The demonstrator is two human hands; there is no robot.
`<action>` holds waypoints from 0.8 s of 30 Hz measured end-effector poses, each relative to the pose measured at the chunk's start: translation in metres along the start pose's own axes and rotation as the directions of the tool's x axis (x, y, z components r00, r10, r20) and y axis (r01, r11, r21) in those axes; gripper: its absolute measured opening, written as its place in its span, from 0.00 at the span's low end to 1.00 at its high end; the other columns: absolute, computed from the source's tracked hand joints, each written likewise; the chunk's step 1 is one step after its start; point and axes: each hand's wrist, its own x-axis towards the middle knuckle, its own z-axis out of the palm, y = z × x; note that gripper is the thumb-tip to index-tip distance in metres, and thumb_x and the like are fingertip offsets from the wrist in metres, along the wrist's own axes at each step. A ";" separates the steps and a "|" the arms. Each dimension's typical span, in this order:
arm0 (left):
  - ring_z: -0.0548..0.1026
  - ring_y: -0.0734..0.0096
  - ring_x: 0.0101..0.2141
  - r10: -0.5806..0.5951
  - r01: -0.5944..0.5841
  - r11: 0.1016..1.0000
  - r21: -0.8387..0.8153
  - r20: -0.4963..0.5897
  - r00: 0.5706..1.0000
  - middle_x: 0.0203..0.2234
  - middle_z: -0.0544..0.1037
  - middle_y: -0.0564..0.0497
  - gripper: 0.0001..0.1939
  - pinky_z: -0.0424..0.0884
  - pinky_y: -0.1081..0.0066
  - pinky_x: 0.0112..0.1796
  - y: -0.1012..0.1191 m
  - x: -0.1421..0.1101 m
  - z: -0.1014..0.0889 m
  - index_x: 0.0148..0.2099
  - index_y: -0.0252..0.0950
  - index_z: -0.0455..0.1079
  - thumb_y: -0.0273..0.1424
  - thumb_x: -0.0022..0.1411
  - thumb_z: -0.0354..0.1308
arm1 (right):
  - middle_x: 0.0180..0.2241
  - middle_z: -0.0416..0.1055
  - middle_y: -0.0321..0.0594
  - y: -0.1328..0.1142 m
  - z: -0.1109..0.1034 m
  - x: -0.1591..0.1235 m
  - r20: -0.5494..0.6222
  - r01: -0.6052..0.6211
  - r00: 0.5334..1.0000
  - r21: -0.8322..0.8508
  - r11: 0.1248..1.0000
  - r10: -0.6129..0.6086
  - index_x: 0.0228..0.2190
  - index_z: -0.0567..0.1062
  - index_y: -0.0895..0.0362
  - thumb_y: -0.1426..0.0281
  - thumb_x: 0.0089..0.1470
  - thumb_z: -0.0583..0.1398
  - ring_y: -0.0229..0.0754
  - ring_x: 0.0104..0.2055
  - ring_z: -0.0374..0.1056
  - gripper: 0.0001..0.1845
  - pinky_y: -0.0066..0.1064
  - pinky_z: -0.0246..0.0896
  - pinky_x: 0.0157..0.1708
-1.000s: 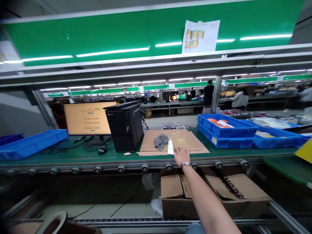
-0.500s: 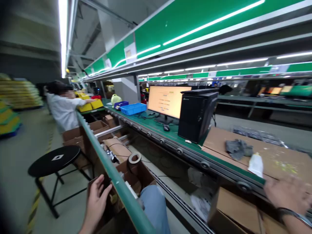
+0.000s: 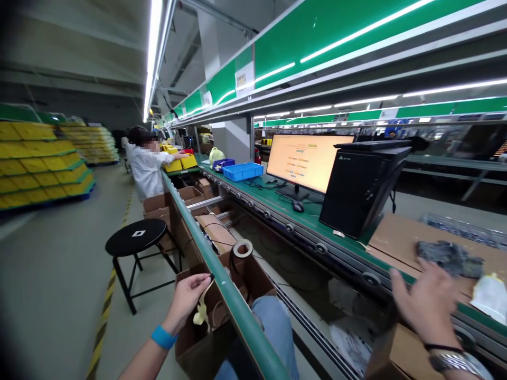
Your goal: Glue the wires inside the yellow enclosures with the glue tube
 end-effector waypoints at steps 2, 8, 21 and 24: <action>0.82 0.47 0.36 0.035 -0.035 0.998 0.055 0.000 0.999 0.33 0.84 0.38 0.20 0.78 0.51 0.43 0.011 0.001 -0.002 0.35 0.32 0.81 0.45 0.50 0.68 | 0.53 0.67 0.72 -0.038 0.008 -0.007 0.042 0.120 0.991 0.087 0.989 -0.124 0.58 0.68 0.70 0.48 0.65 0.48 0.65 0.63 0.59 0.39 0.54 0.55 0.60; 0.77 0.55 0.46 0.454 -0.456 0.847 0.272 0.075 0.888 0.41 0.82 0.46 0.10 0.72 0.57 0.51 0.075 -0.036 0.025 0.45 0.41 0.80 0.37 0.66 0.60 | 0.56 0.66 0.47 -0.199 -0.023 -0.053 0.275 0.226 0.879 0.477 0.849 -0.388 0.48 0.74 0.47 0.60 0.64 0.58 0.55 0.60 0.63 0.13 0.54 0.56 0.56; 0.74 0.61 0.41 0.638 -0.745 0.639 0.191 0.408 0.652 0.37 0.79 0.49 0.08 0.70 0.64 0.43 0.142 -0.085 0.057 0.46 0.42 0.75 0.27 0.71 0.56 | 0.53 0.69 0.43 -0.253 -0.088 -0.068 0.343 0.212 0.733 0.706 0.676 -0.588 0.44 0.74 0.48 0.72 0.63 0.61 0.51 0.58 0.62 0.08 0.50 0.51 0.53; 0.73 0.63 0.40 0.652 -0.769 0.613 0.184 0.432 0.623 0.37 0.78 0.50 0.09 0.69 0.65 0.43 0.146 -0.088 0.058 0.47 0.43 0.74 0.25 0.70 0.56 | 0.51 0.70 0.41 -0.254 -0.090 -0.066 0.372 0.174 0.723 0.718 0.674 -0.583 0.40 0.74 0.48 0.72 0.62 0.62 0.50 0.56 0.64 0.06 0.48 0.50 0.51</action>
